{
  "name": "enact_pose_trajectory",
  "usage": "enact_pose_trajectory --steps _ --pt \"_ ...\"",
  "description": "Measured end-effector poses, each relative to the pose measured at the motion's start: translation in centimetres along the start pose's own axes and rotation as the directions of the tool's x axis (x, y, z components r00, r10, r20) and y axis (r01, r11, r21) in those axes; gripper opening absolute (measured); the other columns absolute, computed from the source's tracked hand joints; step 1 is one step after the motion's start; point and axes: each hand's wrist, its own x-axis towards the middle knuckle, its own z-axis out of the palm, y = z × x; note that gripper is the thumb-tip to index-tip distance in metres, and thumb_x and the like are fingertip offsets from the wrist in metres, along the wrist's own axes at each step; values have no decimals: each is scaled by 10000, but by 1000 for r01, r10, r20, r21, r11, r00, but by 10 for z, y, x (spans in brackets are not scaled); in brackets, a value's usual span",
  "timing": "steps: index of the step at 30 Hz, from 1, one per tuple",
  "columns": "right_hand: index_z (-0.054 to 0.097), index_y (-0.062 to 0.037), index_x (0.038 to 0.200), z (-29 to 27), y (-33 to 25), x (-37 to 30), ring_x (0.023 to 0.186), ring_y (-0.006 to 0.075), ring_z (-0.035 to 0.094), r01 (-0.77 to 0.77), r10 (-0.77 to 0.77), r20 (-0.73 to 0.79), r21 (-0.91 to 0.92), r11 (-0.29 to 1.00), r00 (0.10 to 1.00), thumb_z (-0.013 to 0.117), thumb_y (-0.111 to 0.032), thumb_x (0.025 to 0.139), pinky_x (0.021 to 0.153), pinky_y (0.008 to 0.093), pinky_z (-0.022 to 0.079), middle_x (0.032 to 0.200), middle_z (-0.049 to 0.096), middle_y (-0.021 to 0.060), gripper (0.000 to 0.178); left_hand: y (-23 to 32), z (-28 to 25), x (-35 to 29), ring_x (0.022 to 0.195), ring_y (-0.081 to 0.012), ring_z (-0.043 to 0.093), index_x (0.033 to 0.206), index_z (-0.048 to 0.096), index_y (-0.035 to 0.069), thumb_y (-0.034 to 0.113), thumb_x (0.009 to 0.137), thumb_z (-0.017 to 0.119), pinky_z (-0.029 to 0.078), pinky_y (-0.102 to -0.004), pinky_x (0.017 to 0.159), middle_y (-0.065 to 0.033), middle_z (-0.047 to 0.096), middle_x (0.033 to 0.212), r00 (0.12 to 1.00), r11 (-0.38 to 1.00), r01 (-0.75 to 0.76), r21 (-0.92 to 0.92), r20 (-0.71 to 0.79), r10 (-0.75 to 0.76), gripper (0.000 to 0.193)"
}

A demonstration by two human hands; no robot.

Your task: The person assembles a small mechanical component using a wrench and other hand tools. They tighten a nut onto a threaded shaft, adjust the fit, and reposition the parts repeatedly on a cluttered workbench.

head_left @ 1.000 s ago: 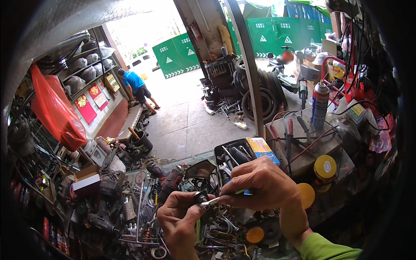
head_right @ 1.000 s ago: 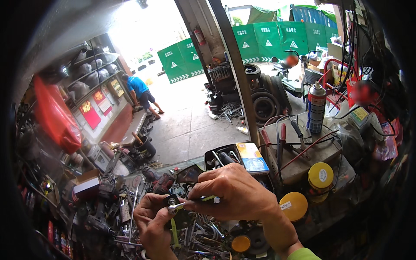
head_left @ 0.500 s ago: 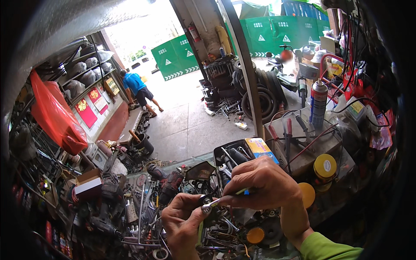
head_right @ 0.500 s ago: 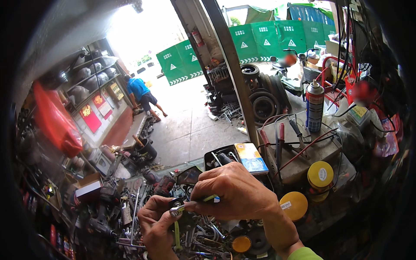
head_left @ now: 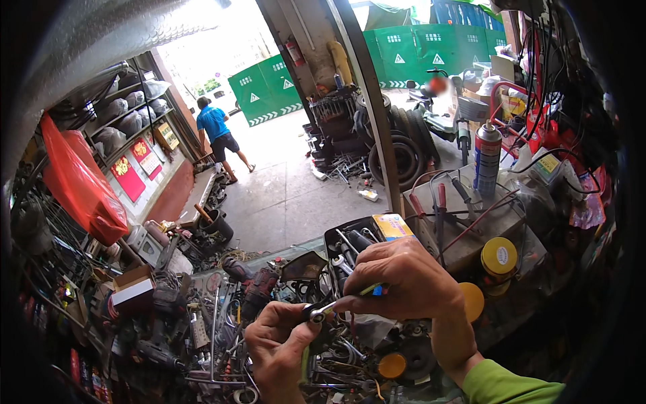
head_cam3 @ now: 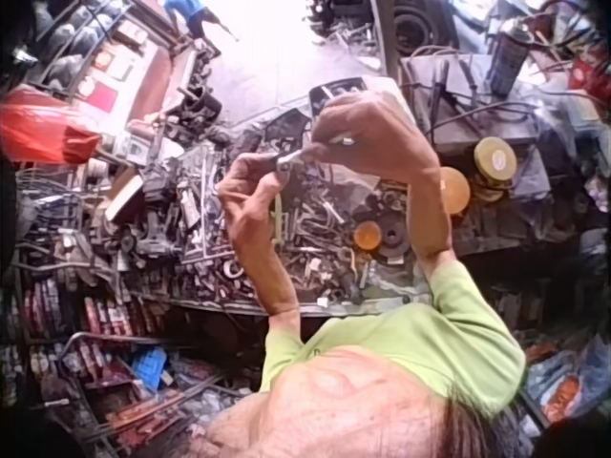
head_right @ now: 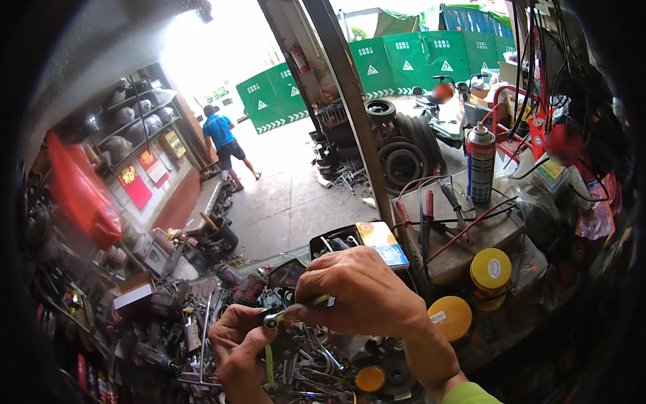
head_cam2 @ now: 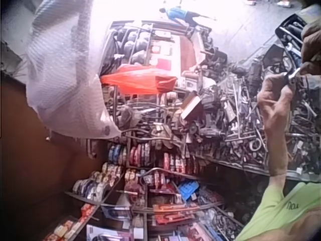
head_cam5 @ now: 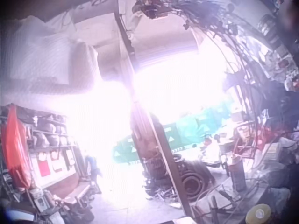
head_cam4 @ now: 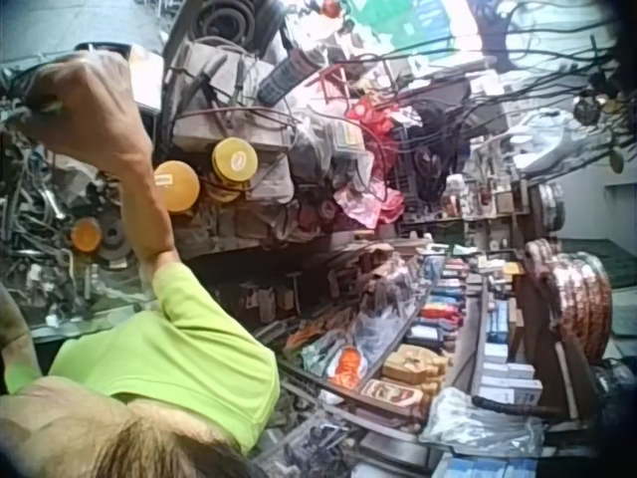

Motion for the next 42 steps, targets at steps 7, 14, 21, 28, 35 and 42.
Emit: enact_pose_trajectory --steps 7,14,21,28,35,42 --pt "665 -61 784 5 -3 0 770 264 616 -34 27 -38 -203 979 999 704 -378 817 661 391 447 728 618 66 321 -2 -1 2 784 -146 671 967 593 -86 -48 829 641 530 -243 763 -171 703 898 999 999 -7 -33 44 9 151" --pt "594 -55 682 36 -7 6 517 333 533 -75 81 88 -66 995 993 679 -287 879 488 404 404 564 518 124 317 0 2 2 750 -129 630 935 614 -52 -14 787 657 496 -238 752 -104 679 853 958 970 -211 -124 -223 180 158" --pt "561 -24 651 55 -20 10 527 367 547 -101 118 -96 162 982 988 639 -250 904 491 427 404 563 538 168 348 -2 -3 9 748 -168 649 917 594 -63 2 790 631 526 -271 753 -176 683 853 937 948 -274 -162 -266 225 147" --pt "525 -29 596 30 -11 7 487 319 490 -21 27 -39 141 990 999 704 -252 857 460 395 353 532 475 103 388 6 -6 4 742 -158 650 911 591 -70 -44 780 622 520 -251 734 -149 684 841 974 976 -159 -149 -186 131 137" --pt "598 -39 612 19 2 7 580 314 579 -11 11 3 3 1000 1000 750 -365 789 530 398 419 611 569 100 401 7 -12 0 750 -112 637 937 604 -88 -75 777 648 507 -224 735 -111 680 855 999 999 -36 10 -6 36 166" --pt "615 -40 647 21 -3 6 632 322 612 -59 57 -28 -106 993 998 679 -432 839 566 406 447 618 578 116 440 3 -10 -2 775 -111 641 940 616 -69 -81 778 649 506 -231 746 -113 685 867 991 991 -126 -53 -56 123 166"
